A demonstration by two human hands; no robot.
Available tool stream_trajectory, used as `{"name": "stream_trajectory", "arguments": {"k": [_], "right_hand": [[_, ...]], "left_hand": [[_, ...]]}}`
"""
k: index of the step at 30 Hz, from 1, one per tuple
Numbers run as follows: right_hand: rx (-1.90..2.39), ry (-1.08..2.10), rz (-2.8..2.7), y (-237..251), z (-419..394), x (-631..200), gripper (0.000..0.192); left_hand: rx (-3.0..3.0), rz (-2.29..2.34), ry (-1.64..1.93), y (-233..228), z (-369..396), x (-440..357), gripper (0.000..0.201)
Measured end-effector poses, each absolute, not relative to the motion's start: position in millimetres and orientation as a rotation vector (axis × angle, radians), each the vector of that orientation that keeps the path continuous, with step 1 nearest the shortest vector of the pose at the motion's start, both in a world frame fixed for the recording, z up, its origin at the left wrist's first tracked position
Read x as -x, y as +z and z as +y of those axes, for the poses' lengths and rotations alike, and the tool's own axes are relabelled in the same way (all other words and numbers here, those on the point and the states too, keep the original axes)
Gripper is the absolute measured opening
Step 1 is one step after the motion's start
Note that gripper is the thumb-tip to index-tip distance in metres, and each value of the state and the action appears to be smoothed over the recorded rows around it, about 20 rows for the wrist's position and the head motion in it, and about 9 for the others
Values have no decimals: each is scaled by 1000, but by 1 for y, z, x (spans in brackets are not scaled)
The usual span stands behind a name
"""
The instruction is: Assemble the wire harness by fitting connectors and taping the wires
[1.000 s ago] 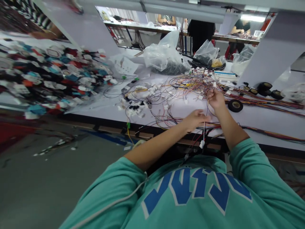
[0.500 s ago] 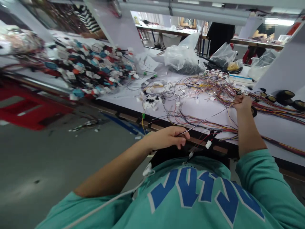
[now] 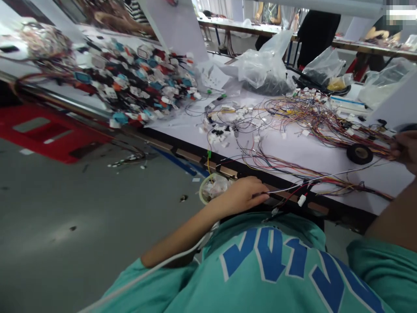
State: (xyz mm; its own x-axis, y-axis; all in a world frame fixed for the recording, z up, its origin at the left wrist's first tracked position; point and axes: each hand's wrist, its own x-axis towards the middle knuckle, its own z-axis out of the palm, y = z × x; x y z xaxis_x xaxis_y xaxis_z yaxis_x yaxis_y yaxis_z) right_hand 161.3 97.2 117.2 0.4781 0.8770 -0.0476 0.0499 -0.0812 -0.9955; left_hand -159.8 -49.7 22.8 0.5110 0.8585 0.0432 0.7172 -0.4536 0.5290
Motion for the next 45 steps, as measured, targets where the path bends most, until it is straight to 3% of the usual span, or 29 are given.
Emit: {"name": "stream_trajectory", "arguments": {"k": [2, 7, 9, 12, 13, 19, 23, 34, 45], "right_hand": [[1818, 640, -940, 119, 78, -173, 25], [2426, 470, -1058, 97, 51, -211, 16], [2670, 211, -1103, 88, 47, -219, 20], [2602, -259, -1133, 86, 46, -206, 35], [2496, -286, -1218, 87, 46, -195, 36], [1649, 351, -2356, 69, 53, -111, 18], [1507, 251, -2808, 42, 57, -75, 21], [1428, -1, -3019, 33, 59, -38, 25], [1447, 250, -2651, 20, 88, -25, 20]], "left_hand": [[-2381, 1211, 452, 20, -49, 151, 25], [-2486, 1092, 539, 14, -48, 140, 25], [-2509, 1090, 528, 13, -47, 139, 28], [-2537, 1070, 441, 12, -46, 138, 32], [-2539, 1057, 409, 13, -46, 138, 33], [-2498, 1060, 411, 14, -48, 137, 38], [-2453, 1169, 436, 12, -49, 139, 42], [-2399, 1566, 373, 8, -38, 134, 31], [-2370, 1729, 550, -5, -31, 136, 23]]}}
